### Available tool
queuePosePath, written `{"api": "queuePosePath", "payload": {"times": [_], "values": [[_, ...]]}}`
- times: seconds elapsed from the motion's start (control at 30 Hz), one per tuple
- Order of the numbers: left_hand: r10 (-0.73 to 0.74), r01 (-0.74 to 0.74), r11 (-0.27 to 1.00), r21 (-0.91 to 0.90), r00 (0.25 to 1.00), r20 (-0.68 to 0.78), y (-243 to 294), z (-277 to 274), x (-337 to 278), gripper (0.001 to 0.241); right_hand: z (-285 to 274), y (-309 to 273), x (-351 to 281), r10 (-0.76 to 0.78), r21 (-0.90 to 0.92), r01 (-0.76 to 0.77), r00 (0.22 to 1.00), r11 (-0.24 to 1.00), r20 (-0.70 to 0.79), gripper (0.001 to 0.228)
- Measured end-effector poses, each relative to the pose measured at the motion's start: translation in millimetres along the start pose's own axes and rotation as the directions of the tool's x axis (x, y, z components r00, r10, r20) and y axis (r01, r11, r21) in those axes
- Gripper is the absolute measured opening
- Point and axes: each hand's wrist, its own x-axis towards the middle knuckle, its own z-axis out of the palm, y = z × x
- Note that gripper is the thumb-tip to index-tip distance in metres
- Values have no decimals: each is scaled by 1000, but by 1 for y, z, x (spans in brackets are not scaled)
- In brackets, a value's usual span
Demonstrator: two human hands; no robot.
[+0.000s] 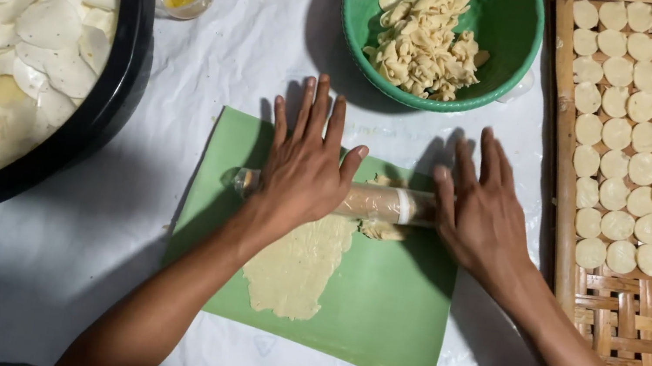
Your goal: Roll out cracker dough and cut into small circles using a circular tool.
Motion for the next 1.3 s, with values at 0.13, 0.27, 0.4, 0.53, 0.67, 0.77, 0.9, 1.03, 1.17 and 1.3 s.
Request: {"api": "queuePosePath", "payload": {"times": [0.13,0.27,0.4,0.53,0.67,0.77,0.9,1.03,1.17,1.3], "values": [[11,-8,998,63,999,-51,1,1,4,72,20,17,33,78,37,-78,997,996,-2,83],[35,-32,998,54,998,-48,18,0,-29,74,23,5,-6,-32,-67,25,995,997,-99,79],[46,-43,994,97,998,-33,17,14,-39,75,29,9,-19,-41,-137,28,995,990,-89,79],[-30,27,998,63,999,38,6,9,-4,84,20,15,22,-2,-25,1,999,1000,-38,84],[24,-24,994,111,1000,0,25,1,-34,83,24,6,-17,-53,-43,48,990,998,-131,83],[47,-44,993,108,999,-22,23,6,-34,79,31,11,-16,-54,-59,47,991,997,-121,81],[15,-14,995,98,1000,-9,7,13,-5,83,22,11,19,-86,-65,78,986,995,-142,80],[65,-55,988,147,995,-69,24,17,-43,74,41,12,-25,-143,-96,121,951,988,-272,79],[159,-97,972,215,944,-290,31,32,-70,67,42,9,-56,-191,-148,147,919,978,-345,79],[135,-108,985,135,969,-208,35,19,-73,64,8,4,-40,-41,-15,40,999,999,-34,78]]}}
